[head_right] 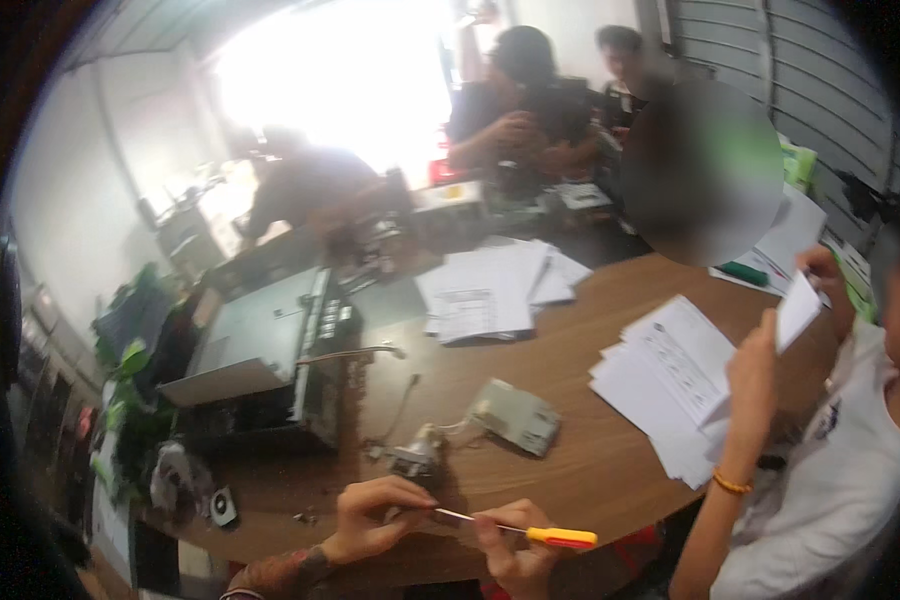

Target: The person disassembles a lamp fixture using a screwdriver on a table, wipes a component with a cloth, and separates the parts by hand.

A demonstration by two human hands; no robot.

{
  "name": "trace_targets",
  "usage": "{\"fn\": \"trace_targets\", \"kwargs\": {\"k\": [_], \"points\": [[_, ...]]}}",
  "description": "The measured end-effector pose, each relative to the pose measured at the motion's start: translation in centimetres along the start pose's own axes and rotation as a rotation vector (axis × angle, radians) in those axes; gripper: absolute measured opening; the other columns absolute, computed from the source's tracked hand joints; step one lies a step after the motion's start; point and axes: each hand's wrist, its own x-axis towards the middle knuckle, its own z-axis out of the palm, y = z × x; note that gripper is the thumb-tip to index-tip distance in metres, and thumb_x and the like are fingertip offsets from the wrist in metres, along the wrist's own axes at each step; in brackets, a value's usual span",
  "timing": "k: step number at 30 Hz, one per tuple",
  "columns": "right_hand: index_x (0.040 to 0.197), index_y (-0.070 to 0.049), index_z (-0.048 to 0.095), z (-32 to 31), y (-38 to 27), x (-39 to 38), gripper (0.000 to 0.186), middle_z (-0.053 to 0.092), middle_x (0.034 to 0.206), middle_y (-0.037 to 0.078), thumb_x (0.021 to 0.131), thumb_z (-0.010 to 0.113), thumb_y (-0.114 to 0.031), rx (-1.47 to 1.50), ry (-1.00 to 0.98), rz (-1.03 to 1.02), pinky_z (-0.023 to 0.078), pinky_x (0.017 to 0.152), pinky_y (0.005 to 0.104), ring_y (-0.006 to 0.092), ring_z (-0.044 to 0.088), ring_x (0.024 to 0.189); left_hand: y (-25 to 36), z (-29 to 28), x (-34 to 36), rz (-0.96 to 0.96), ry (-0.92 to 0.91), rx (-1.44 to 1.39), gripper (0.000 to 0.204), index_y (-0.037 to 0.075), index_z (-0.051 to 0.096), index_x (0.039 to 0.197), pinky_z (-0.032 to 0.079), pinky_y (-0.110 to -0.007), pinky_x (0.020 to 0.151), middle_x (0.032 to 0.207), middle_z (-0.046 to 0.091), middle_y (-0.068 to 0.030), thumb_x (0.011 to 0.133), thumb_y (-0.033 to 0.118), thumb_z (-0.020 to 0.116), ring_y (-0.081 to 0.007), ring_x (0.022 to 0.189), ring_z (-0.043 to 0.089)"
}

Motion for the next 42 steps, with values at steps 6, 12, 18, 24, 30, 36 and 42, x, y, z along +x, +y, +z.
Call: {"fn": "trace_targets", "kwargs": {"k": [6, 12, 18, 24, 30, 36, 42], "points": [[0.08, -0.001, 0.069, 0.5, 0.2, -0.1, 0.008, 0.061, 0.075, 0.005, 0.086, 0.073, -0.005, -0.101, -0.014, 0.0, 0.043, 0.062, 0.0253, 0.0127, 0.056, 0.068, 0.4, -0.4, -0.7, 0.033, 0.073, -0.013, 0.023, 0.001, 0.072, 0.103, 0.055, -0.029, 0.073, 0.1, 0.072, -0.0113, 0.081, -0.006, 0.072, -0.0195, 0.088, 0.07], [0.077, -0.002, 0.069, 0.3, 0.2, -0.2, 0.009, 0.061, 0.073, 0.005, 0.084, 0.073, -0.005, -0.112, -0.016, 0.041, 0.042, 0.06, 0.0252, 0.0126, 0.056, 0.066, -0.2, -0.4, -1.2, 0.001, 0.034, -0.006, 0.022, 0.001, 0.071, 0.102, 0.055, -0.029, 0.074, 0.104, 0.071, -0.0105, 0.081, -0.006, 0.072, -0.0198, 0.089, 0.07], [0.074, -0.002, 0.068, -0.4, -0.7, 0.6, 0.013, 0.061, 0.072, 0.006, 0.083, 0.074, -0.01, -0.199, -0.068, 0.035, 0.041, 0.059, 0.0267, 0.0146, 0.055, 0.064, 0.5, -0.3, -0.5, 0.014, 0.037, -0.009, 0.024, 0.003, 0.072, 0.102, 0.056, -0.029, 0.073, 0.101, 0.071, -0.0093, 0.08, -0.006, 0.073, -0.022, 0.088, 0.07], [0.085, -0.001, 0.07, -0.8, -1.0, 0.8, 0.006, 0.063, 0.08, 0.008, 0.088, 0.072, -0.005, -0.14, -0.167, 0.149, 0.045, 0.065, 0.029, 0.0181, 0.057, 0.07, 0.4, -0.5, -0.3, 0.035, -0.006, 0.1, 0.026, 0.005, 0.072, 0.1, 0.057, -0.03, 0.072, 0.101, 0.071, -0.0085, 0.076, -0.006, 0.074, -0.0235, 0.086, 0.07], [0.075, -0.003, 0.068, -0.6, 0.2, 0.8, 0.015, 0.06, 0.072, 0.006, 0.084, 0.073, -0.013, -0.252, -0.128, 0.064, 0.041, 0.059, 0.027, 0.0152, 0.055, 0.064, -0.3, -0.7, -0.3, 0.14, -0.015, 0.124, 0.034, 0.004, 0.073, 0.104, 0.056, -0.03, 0.065, 0.1, 0.073, -0.011, 0.073, -0.01, 0.074, -0.0223, 0.079, 0.071], [0.077, -0.003, 0.066, -0.8, 0.2, 0.3, 0.014, 0.061, 0.072, 0.008, 0.087, 0.072, -0.011, -0.105, -0.069, 0.182, 0.042, 0.058, 0.0265, 0.0143, 0.054, 0.064, -0.6, -0.4, -0.4, 0.219, -0.058, 0.161, 0.039, 0.003, 0.072, 0.105, 0.056, -0.031, 0.063, 0.102, 0.073, -0.0115, 0.069, -0.011, 0.068, -0.0236, 0.078, 0.07], [0.078, -0.002, 0.067, -0.6, 0.2, 0.5, 0.009, 0.064, 0.075, 0.008, 0.085, 0.073, -0.005, -0.203, -0.093, 0.071, 0.043, 0.06, 0.0268, 0.0147, 0.056, 0.066, -0.8, -0.4, -0.3, 0.297, -0.07, 0.229, 0.038, 0.004, 0.07, 0.106, 0.053, -0.031, 0.058, 0.099, 0.069, -0.0097, 0.069, -0.006, 0.07, -0.0208, 0.069, 0.064]]}}
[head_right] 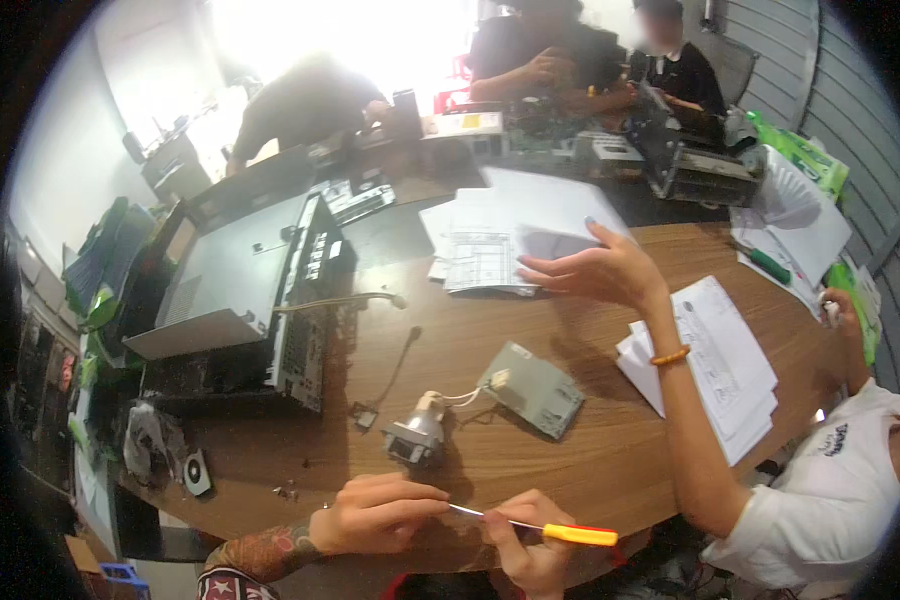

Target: The person disassembles a lamp fixture using a screwdriver on a table, wipes a component with a cloth, and separates the parts by hand.

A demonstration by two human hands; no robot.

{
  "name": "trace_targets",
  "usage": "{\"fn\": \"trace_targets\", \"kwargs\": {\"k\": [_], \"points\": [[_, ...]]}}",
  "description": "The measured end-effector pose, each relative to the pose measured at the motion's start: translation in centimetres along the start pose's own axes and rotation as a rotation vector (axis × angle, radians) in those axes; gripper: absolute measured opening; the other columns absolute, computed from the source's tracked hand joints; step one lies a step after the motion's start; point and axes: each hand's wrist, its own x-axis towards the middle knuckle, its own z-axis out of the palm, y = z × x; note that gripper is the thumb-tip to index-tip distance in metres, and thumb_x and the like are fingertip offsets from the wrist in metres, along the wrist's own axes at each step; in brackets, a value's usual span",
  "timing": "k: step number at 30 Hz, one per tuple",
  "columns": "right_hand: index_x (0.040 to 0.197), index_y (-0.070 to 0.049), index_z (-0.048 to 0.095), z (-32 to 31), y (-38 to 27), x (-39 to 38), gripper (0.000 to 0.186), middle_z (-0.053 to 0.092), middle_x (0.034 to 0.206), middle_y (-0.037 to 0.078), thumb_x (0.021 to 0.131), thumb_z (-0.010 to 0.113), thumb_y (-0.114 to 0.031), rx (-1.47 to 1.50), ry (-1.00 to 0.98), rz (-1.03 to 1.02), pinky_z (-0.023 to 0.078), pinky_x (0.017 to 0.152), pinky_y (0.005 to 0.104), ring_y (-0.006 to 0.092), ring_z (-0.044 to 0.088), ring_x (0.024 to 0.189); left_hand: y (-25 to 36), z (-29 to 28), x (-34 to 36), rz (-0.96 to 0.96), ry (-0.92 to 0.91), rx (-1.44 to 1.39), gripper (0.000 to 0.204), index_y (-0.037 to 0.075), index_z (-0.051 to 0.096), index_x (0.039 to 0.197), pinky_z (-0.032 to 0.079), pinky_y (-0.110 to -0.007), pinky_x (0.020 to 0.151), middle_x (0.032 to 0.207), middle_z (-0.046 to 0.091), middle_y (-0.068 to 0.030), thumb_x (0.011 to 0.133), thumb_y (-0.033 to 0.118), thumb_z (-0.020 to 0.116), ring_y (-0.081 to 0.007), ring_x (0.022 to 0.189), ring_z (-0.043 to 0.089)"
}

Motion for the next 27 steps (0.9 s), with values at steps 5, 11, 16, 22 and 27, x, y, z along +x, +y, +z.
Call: {"fn": "trace_targets", "kwargs": {"k": [5, 11, 16, 22, 27], "points": [[0.079, -0.003, 0.07, 0.0, -0.1, 0.3, 0.008, 0.064, 0.073, 0.006, 0.084, 0.077, -0.005, 0.05, -0.031, 0.06, 0.044, 0.058, 0.0267, 0.0134, 0.058, 0.062, -0.3, 0.3, 0.3, 0.013, 0.016, 0.054, 0.037, 0.004, 0.07, 0.104, 0.053, -0.03, 0.057, 0.096, 0.07, -0.0082, 0.068, -0.006, 0.069, -0.0204, 0.066, 0.063], [0.078, -0.002, 0.069, 0.5, -0.7, 0.1, 0.008, 0.063, 0.073, 0.005, 0.086, 0.073, -0.003, 0.039, -0.034, 0.096, 0.043, 0.059, 0.0254, 0.0128, 0.057, 0.064, -0.3, -0.4, 0.0, -0.009, -0.045, 0.043, 0.035, 0.004, 0.072, 0.104, 0.055, -0.034, 0.06, 0.099, 0.071, -0.0112, 0.071, -0.007, 0.067, -0.0244, 0.072, 0.068], [0.077, 0.0, 0.068, 0.1, 0.2, -0.4, 0.011, 0.061, 0.074, 0.005, 0.088, 0.069, -0.002, 0.07, -0.012, 0.139, 0.042, 0.06, 0.0245, 0.0122, 0.056, 0.066, -0.2, -0.1, 0.1, -0.006, -0.053, 0.071, 0.041, 0.005, 0.07, 0.11, 0.055, -0.034, 0.063, 0.104, 0.07, -0.0108, 0.07, -0.005, 0.067, -0.0241, 0.078, 0.069], [0.076, -0.002, 0.061, 0.8, 0.5, -0.7, 0.018, 0.054, 0.073, 0.002, 0.092, 0.067, -0.008, 0.04, -0.014, 0.203, 0.039, 0.059, 0.0246, 0.0097, 0.051, 0.064, -0.3, -0.2, -1.4, -0.012, -0.029, 0.041, 0.04, 0.001, 0.066, 0.111, 0.057, -0.036, 0.067, 0.105, 0.069, -0.0141, 0.071, -0.006, 0.064, -0.0284, 0.082, 0.069], [0.088, -0.004, 0.059, -1.4, 0.7, -1.1, 0.016, 0.052, 0.078, -0.001, 0.099, 0.063, -0.016, -0.032, -0.059, 0.214, 0.041, 0.065, 0.0245, 0.0094, 0.047, 0.07, -1.6, 1.9, -1.5, 0.071, -0.043, -0.015, 0.035, -0.002, 0.061, 0.112, 0.054, -0.042, 0.07, 0.105, 0.062, -0.0168, 0.079, 0.007, 0.064, -0.0318, 0.085, 0.064]]}}
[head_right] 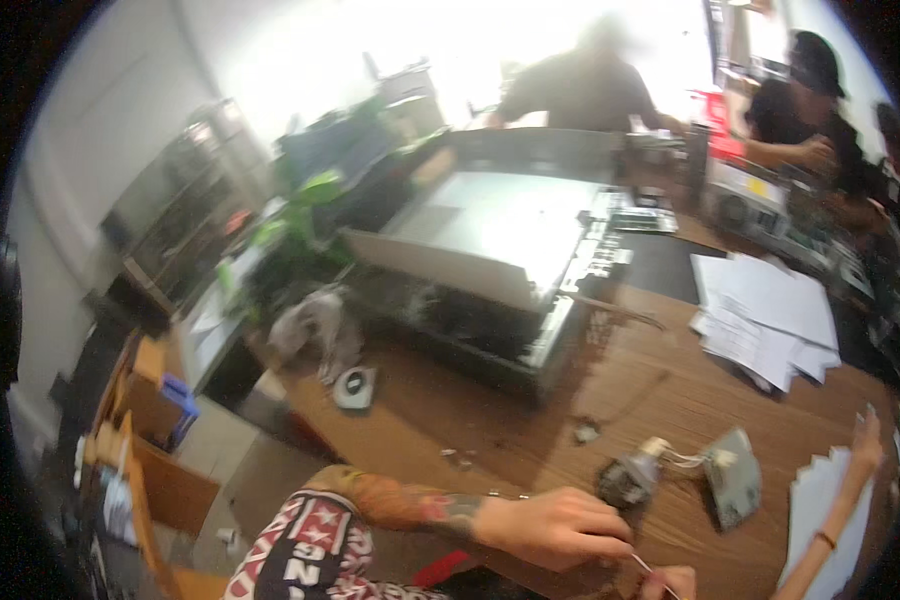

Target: The person disassembles a lamp fixture using a screwdriver on a table, wipes a component with a cloth, and separates the parts by hand.

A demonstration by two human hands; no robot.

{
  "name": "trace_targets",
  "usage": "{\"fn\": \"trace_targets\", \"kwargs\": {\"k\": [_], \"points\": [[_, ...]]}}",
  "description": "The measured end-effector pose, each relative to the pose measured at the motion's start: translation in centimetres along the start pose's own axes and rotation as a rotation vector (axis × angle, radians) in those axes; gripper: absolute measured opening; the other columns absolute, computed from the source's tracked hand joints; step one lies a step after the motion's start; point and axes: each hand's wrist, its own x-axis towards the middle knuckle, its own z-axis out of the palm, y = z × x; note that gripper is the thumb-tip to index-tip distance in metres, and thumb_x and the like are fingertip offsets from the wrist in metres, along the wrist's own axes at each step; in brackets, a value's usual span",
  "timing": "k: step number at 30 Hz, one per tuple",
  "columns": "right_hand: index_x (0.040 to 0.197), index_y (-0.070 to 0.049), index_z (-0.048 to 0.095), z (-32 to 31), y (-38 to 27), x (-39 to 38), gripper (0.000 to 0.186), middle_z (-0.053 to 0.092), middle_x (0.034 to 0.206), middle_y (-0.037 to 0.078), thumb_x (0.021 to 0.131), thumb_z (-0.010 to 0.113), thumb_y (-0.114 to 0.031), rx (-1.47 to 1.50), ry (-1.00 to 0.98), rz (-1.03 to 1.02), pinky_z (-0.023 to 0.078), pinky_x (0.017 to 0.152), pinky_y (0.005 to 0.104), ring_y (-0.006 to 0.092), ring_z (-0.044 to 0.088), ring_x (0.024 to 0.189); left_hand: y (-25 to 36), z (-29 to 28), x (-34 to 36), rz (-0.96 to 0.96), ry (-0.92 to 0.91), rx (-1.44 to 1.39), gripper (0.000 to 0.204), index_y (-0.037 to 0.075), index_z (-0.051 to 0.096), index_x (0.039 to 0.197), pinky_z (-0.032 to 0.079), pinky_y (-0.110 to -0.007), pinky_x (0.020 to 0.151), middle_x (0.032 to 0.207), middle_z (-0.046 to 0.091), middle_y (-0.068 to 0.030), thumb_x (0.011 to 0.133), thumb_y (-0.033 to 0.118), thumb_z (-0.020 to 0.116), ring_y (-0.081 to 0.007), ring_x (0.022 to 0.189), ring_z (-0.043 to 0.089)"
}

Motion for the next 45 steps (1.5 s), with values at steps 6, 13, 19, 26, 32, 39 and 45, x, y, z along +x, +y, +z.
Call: {"fn": "trace_targets", "kwargs": {"k": [6, 13, 19, 26, 32, 39, 45], "points": [[0.084, -0.002, 0.059, 2.1, -1.8, 0.5, 0.015, 0.057, 0.078, 0.003, 0.096, 0.066, -0.009, -0.023, 0.103, -0.108, 0.041, 0.055, 0.0235, 0.0091, 0.05, 0.061, -0.1, -0.3, -0.1, 0.025, 0.032, 0.063, 0.03, -0.001, 0.059, 0.106, 0.052, -0.041, 0.067, 0.1, 0.059, -0.0144, 0.078, 0.009, 0.062, -0.0308, 0.085, 0.063], [0.084, -0.003, 0.06, 0.5, 1.1, 1.0, 0.02, 0.052, 0.073, 0.0, 0.098, 0.064, -0.017, -0.071, 0.053, 0.004, 0.037, 0.06, 0.0251, 0.0091, 0.046, 0.067, 1.1, -1.5, 0.8, 0.038, 0.01, 0.135, 0.035, 0.0, 0.059, 0.109, 0.052, -0.039, 0.067, 0.104, 0.06, -0.018, 0.076, 0.012, 0.063, -0.0293, 0.084, 0.062], [0.084, -0.003, 0.061, 0.8, 0.5, 1.1, 0.026, 0.051, 0.072, -0.002, 0.1, 0.063, -0.024, -0.191, 0.021, -0.177, 0.035, 0.058, 0.0248, 0.0078, 0.044, 0.064, 5.4, -9.1, -0.4, -0.067, 0.124, 0.46, 0.044, 0.008, 0.065, 0.122, 0.058, -0.037, 0.077, 0.117, 0.064, -0.0159, 0.079, 0.017, 0.073, -0.027, 0.094, 0.069], [0.08, -0.003, 0.061, 1.3, 1.5, 0.9, 0.018, 0.053, 0.074, 0.0, 0.095, 0.066, -0.011, -0.021, 0.041, -0.156, 0.038, 0.06, 0.0243, 0.0084, 0.048, 0.066, 6.4, -19.0, -14.5, -1.16, 0.292, 1.304, 0.05, 0.002, 0.069, 0.113, 0.044, -0.045, 0.094, 0.106, 0.066, -0.0197, 0.084, 0.043, 0.07, -0.0364, 0.105, 0.057], [0.077, -0.001, 0.06, 1.1, 0.3, 0.8, 0.018, 0.051, 0.077, 0.002, 0.094, 0.065, -0.007, -0.087, -0.031, -0.158, 0.038, 0.065, 0.0246, 0.0108, 0.049, 0.072, 5.4, -17.4, -17.9, -1.586, 0.203, 1.216, 0.076, 0.007, 0.053, 0.133, 0.045, -0.052, 0.092, 0.112, 0.063, -0.0259, 0.076, 0.052, 0.073, -0.043, 0.108, 0.059], [0.075, -0.001, 0.065, 1.9, -1.2, 0.7, 0.015, 0.056, 0.073, 0.004, 0.088, 0.07, -0.006, -0.014, 0.041, -0.146, 0.039, 0.064, 0.0252, 0.0125, 0.051, 0.068, 8.5, -19.0, -17.3, -1.388, 0.405, 1.12, 0.062, 0.004, 0.053, 0.127, 0.052, -0.045, 0.083, 0.108, 0.064, -0.0238, 0.073, 0.025, 0.075, -0.0399, 0.093, 0.065], [0.074, -0.003, 0.065, 1.5, -1.3, 0.9, 0.015, 0.058, 0.071, 0.004, 0.086, 0.074, -0.007, 0.041, 0.002, -0.162, 0.04, 0.061, 0.0262, 0.0128, 0.053, 0.066, 13.8, -21.7, -8.3, -0.99, 0.697, 0.635, 0.058, 0.006, 0.056, 0.124, 0.045, -0.029, 0.073, 0.119, 0.06, -0.0072, 0.069, 0.01, 0.076, -0.0145, 0.092, 0.058]]}}
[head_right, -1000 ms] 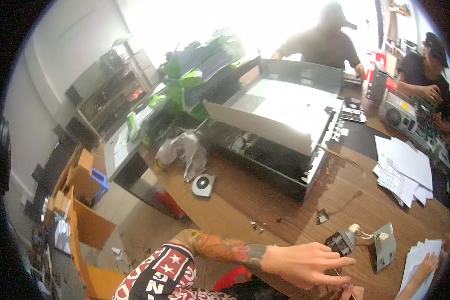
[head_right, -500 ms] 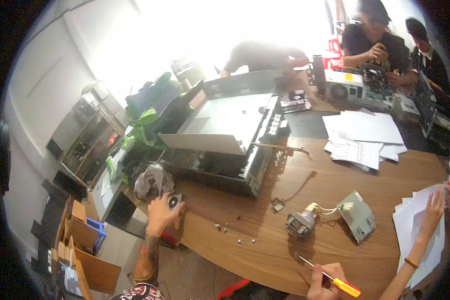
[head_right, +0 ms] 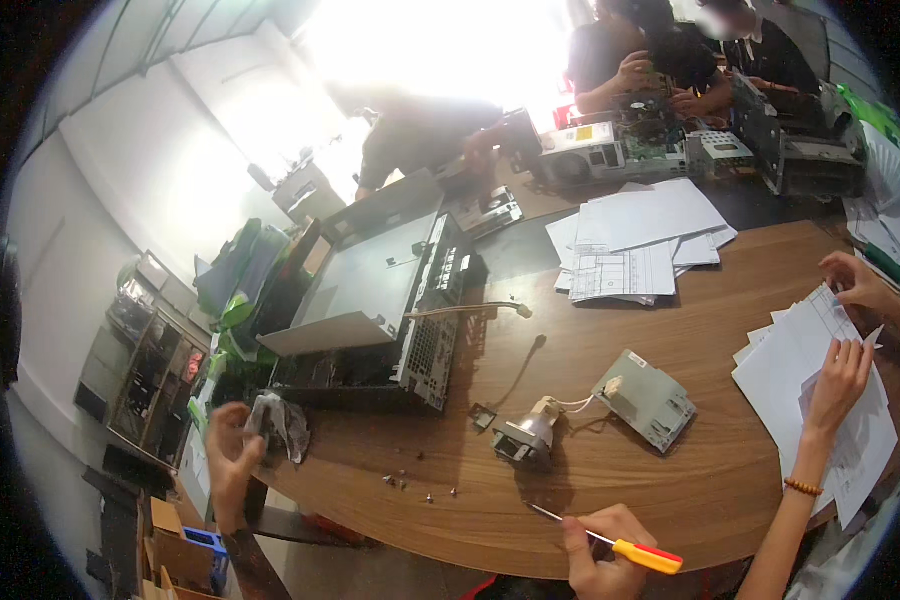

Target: The person disassembles a lamp fixture using a screwdriver on a table, wipes a component with a cloth, and separates the parts by hand.

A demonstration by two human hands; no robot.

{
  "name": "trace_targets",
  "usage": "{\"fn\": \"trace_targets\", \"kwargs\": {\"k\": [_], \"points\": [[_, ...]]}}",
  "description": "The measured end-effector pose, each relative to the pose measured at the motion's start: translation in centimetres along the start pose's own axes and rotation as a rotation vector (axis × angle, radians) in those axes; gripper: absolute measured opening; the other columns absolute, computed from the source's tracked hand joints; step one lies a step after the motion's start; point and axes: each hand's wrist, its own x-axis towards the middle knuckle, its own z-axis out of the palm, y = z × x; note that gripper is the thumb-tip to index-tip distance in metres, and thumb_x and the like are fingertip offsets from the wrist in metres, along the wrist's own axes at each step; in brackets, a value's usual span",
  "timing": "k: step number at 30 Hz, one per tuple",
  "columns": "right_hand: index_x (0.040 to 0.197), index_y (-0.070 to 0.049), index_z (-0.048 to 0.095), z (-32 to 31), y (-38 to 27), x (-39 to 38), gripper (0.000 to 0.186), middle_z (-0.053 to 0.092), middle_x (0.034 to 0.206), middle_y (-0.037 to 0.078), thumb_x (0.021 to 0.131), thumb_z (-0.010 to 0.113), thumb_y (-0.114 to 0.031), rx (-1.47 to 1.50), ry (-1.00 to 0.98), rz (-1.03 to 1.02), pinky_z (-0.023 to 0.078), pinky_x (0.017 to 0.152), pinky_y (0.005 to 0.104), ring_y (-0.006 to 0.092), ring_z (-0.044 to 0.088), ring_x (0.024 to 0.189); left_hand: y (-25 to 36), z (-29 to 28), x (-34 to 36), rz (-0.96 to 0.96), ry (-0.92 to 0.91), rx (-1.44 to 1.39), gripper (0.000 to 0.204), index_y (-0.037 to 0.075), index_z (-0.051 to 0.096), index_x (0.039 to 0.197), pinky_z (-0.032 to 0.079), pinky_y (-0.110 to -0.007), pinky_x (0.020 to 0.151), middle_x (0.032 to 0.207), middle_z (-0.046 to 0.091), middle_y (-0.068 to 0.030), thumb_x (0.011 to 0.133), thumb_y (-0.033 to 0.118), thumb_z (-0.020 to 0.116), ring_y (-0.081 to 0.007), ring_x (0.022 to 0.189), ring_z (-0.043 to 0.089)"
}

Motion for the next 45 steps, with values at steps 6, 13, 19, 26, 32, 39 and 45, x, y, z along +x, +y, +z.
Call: {"fn": "trace_targets", "kwargs": {"k": [6, 13, 19, 26, 32, 39, 45], "points": [[0.074, -0.003, 0.066, -0.6, 0.2, 0.3, 0.017, 0.058, 0.069, 0.002, 0.084, 0.077, -0.011, -0.02, 0.018, 0.049, 0.042, 0.059, 0.0268, 0.0115, 0.053, 0.062, 8.9, 8.8, 11.9, 0.889, 0.114, 0.318, 0.053, 0.007, 0.059, 0.118, 0.044, -0.036, 0.087, 0.118, 0.058, -0.0089, 0.069, 0.013, 0.076, -0.0252, 0.105, 0.059], [0.079, -0.001, 0.065, -0.2, -1.5, -0.2, 0.018, 0.058, 0.071, 0.002, 0.09, 0.074, -0.011, 0.036, 0.021, -0.07, 0.04, 0.056, 0.0268, 0.0097, 0.05, 0.062, 6.8, 18.5, 28.6, 1.091, 0.111, 0.709, 0.065, 0.012, 0.055, 0.123, 0.042, -0.045, 0.092, 0.124, 0.05, -0.0127, 0.066, 0.02, 0.084, -0.0306, 0.117, 0.053], [0.081, -0.002, 0.068, -0.1, -1.3, -0.1, 0.013, 0.058, 0.072, 0.002, 0.09, 0.073, -0.009, 0.035, 0.032, -0.045, 0.041, 0.057, 0.026, 0.009, 0.051, 0.062, 6.2, 21.8, 31.5, 0.928, 0.144, 0.634, 0.074, 0.013, 0.049, 0.128, 0.041, -0.044, 0.092, 0.122, 0.046, -0.0124, 0.064, 0.023, 0.086, -0.0303, 0.114, 0.053], [0.082, -0.001, 0.069, -0.3, -1.2, -0.1, 0.011, 0.059, 0.075, 0.003, 0.091, 0.071, -0.007, 0.065, -0.02, 0.028, 0.043, 0.062, 0.027, 0.012, 0.054, 0.068, 5.1, 21.6, 33.3, 0.949, 0.204, 0.601, 0.067, 0.016, 0.051, 0.126, 0.042, -0.043, 0.094, 0.12, 0.046, -0.0129, 0.067, 0.015, 0.083, -0.0311, 0.113, 0.052], [0.081, -0.001, 0.068, -0.3, -1.8, 0.4, 0.012, 0.058, 0.075, 0.004, 0.091, 0.071, -0.006, 0.053, -0.022, 0.051, 0.043, 0.065, 0.0275, 0.0128, 0.054, 0.069, 3.5, 21.6, 33.6, 1.07, 0.201, 0.621, 0.058, 0.016, 0.055, 0.119, 0.044, -0.045, 0.095, 0.118, 0.047, -0.0137, 0.067, 0.012, 0.08, -0.033, 0.113, 0.05], [0.077, -0.002, 0.066, 0.3, -0.9, 0.5, 0.015, 0.059, 0.072, 0.004, 0.087, 0.073, -0.009, -0.014, 0.022, 0.057, 0.043, 0.06, 0.0274, 0.013, 0.055, 0.064, 6.2, 20.1, 32.9, 0.948, 0.258, 0.688, 0.059, 0.018, 0.053, 0.125, 0.04, -0.049, 0.102, 0.129, 0.044, -0.0164, 0.073, 0.02, 0.081, -0.037, 0.124, 0.046], [0.075, -0.002, 0.066, 0.0, -0.3, 0.4, 0.013, 0.06, 0.071, 0.003, 0.085, 0.075, -0.005, -0.008, 0.043, 0.033, 0.04, 0.057, 0.0252, 0.0115, 0.053, 0.062, 12.0, 19.0, 18.2, 1.049, 0.056, 0.071, 0.022, 0.006, 0.065, 0.096, 0.049, -0.042, 0.085, 0.099, 0.065, -0.0098, 0.078, 0.007, 0.077, -0.0343, 0.096, 0.062]]}}
